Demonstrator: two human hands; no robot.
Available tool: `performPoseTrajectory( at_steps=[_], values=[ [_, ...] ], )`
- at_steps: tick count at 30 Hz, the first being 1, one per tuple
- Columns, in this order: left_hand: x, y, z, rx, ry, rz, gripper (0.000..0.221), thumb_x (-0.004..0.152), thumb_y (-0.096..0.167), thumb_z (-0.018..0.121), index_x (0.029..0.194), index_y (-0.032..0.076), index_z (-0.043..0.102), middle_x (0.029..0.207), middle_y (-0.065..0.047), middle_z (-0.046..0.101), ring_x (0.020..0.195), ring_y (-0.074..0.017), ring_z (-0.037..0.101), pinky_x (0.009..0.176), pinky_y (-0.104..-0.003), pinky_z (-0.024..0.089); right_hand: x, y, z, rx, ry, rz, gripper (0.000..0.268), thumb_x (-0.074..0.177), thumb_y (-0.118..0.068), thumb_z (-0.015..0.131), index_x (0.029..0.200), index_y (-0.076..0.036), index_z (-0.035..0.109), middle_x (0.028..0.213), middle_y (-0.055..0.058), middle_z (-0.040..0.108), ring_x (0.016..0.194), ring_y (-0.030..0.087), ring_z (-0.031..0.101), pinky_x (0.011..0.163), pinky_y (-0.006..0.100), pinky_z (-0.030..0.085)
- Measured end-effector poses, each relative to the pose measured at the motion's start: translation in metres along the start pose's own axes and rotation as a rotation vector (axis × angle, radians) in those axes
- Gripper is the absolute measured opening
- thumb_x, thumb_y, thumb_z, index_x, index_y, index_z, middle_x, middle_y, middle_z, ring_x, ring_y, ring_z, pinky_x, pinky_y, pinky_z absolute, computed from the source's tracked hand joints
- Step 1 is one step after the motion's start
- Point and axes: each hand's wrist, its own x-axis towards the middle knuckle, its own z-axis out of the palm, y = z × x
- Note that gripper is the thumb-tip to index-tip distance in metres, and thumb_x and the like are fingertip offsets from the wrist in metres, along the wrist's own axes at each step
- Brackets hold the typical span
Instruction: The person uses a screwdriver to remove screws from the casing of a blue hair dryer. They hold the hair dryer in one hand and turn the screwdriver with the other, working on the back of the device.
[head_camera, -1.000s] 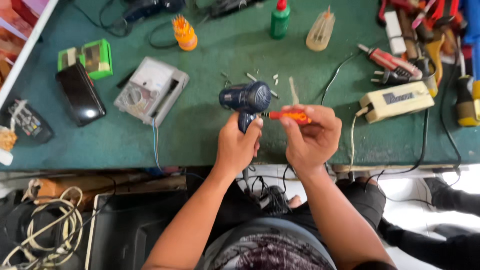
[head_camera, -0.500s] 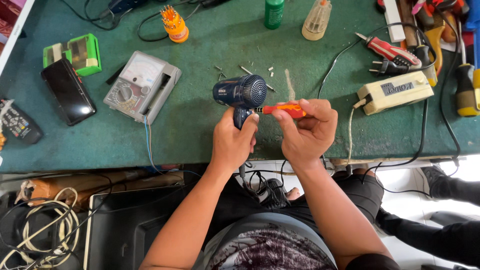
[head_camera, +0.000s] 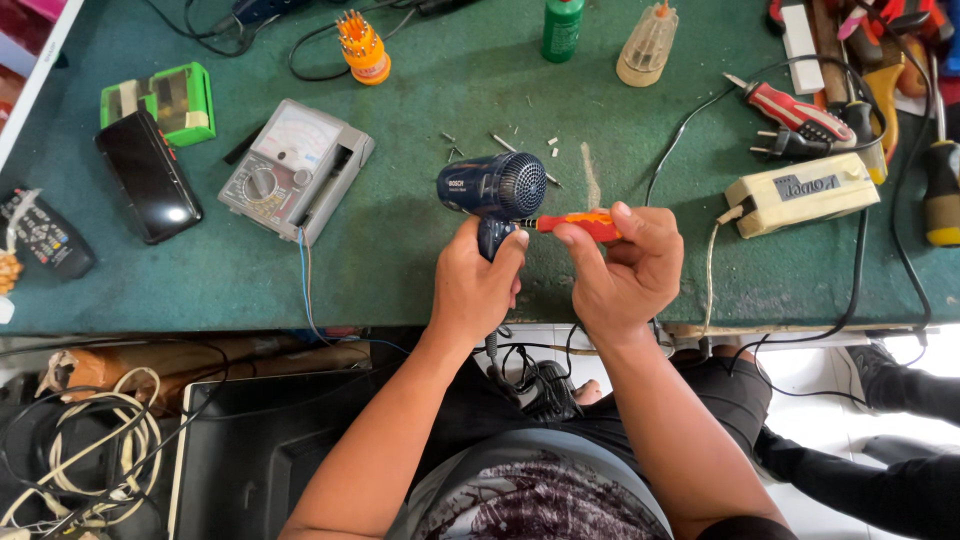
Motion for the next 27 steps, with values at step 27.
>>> performPoseTrajectory(
  at_steps=[27],
  values=[
    [0.002, -0.022, -0.004, 0.160, -0.070, 0.094, 0.039, 0.098, 0.046, 0.056, 0.092, 0.008, 0.052, 0.070, -0.010, 0.056, 0.068, -0.0388, 0.060, 0.063, -0.052, 0.040, -0.005, 0.031, -0.019, -0.131, -0.093, -0.193, 0.026, 0.115, -0.012, 0.076, 0.134, 0.005, 0.071, 0.117, 0.027, 0.056, 0.096, 0.036, 0.063, 0.085, 0.045, 0.050]
  ],
)
